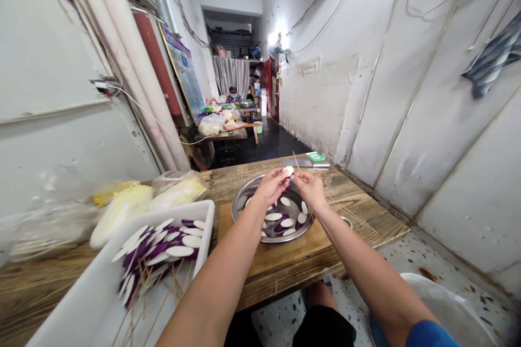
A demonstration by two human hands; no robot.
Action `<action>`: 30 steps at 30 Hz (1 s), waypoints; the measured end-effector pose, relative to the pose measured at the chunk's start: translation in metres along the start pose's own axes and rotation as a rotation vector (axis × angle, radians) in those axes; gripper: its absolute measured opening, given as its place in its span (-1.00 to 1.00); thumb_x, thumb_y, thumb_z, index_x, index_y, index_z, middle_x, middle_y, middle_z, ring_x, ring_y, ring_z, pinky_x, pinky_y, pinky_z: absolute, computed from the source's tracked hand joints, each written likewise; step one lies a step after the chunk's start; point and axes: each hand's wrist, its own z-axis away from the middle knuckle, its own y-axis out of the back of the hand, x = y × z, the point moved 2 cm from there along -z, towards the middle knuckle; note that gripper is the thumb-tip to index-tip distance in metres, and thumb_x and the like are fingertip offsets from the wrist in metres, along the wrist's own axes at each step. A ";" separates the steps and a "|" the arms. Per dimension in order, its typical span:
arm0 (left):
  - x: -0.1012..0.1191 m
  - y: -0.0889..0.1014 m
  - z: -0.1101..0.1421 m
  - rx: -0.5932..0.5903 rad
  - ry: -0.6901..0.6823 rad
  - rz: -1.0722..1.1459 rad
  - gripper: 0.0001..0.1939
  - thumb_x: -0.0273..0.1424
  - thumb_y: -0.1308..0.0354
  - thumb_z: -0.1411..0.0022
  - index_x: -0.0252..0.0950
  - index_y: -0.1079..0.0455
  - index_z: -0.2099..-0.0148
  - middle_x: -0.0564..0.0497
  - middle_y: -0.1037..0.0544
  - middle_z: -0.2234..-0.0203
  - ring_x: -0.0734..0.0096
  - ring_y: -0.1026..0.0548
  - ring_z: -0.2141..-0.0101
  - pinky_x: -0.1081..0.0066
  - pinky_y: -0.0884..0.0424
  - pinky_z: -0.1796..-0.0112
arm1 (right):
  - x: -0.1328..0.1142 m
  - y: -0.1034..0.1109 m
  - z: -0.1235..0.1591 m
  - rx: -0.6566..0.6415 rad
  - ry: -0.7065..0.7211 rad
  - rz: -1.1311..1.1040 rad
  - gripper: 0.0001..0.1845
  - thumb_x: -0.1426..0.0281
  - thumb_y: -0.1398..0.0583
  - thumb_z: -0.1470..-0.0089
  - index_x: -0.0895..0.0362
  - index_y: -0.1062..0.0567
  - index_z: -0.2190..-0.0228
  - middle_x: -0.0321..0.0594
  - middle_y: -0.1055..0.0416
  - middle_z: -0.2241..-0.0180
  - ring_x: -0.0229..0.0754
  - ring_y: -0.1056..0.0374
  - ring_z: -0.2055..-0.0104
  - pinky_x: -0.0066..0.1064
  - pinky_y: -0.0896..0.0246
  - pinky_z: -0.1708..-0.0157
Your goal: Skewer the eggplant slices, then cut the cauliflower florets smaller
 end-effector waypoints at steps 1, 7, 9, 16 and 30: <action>0.000 0.000 0.000 0.000 0.000 -0.010 -0.83 -0.54 -0.32 0.00 -0.39 -0.43 0.30 0.02 -0.51 0.46 0.66 -0.41 0.50 0.63 -0.33 0.47 | 0.001 0.000 0.000 0.018 0.017 0.032 -0.65 0.12 -0.28 0.25 0.17 -0.43 0.57 -0.38 -0.28 0.64 -0.38 -0.05 0.61 -0.51 0.07 0.59; 0.000 -0.001 0.004 0.021 -0.017 -0.099 -0.82 -0.49 -0.35 0.03 -0.41 -0.43 0.34 0.01 -0.51 0.53 0.69 -0.34 0.60 0.62 -0.27 0.55 | -0.001 0.003 0.007 0.056 0.086 0.222 -0.70 0.17 -0.18 0.13 0.18 -0.45 0.56 -0.42 -0.13 0.71 -0.39 0.05 0.63 -0.51 0.14 0.62; 0.001 -0.002 0.006 0.027 -0.024 -0.130 -0.80 -0.48 -0.36 0.05 -0.41 -0.42 0.35 0.03 -0.50 0.56 0.69 -0.33 0.62 0.62 -0.24 0.57 | 0.000 0.004 0.008 0.060 0.123 0.281 -0.70 0.19 -0.14 0.10 0.18 -0.44 0.60 -0.42 -0.09 0.71 -0.39 0.07 0.63 -0.52 0.14 0.62; 0.001 0.001 0.007 0.058 -0.023 -0.209 -0.75 -0.46 -0.39 0.10 -0.40 -0.42 0.35 0.02 -0.50 0.56 0.66 -0.34 0.63 0.58 -0.25 0.57 | 0.010 0.004 0.008 0.073 0.124 0.327 -0.73 0.23 -0.11 0.08 0.16 -0.43 0.61 -0.38 -0.21 0.69 -0.35 -0.01 0.62 -0.52 0.06 0.61; 0.001 0.002 0.008 0.102 -0.007 -0.210 -0.80 -0.50 -0.37 0.11 -0.41 -0.44 0.39 0.03 -0.48 0.60 0.66 -0.32 0.65 0.57 -0.23 0.57 | 0.011 0.003 0.009 -0.008 0.124 0.230 -0.68 0.16 -0.14 0.04 0.17 -0.43 0.57 -0.38 -0.18 0.67 -0.36 -0.01 0.61 -0.51 0.09 0.60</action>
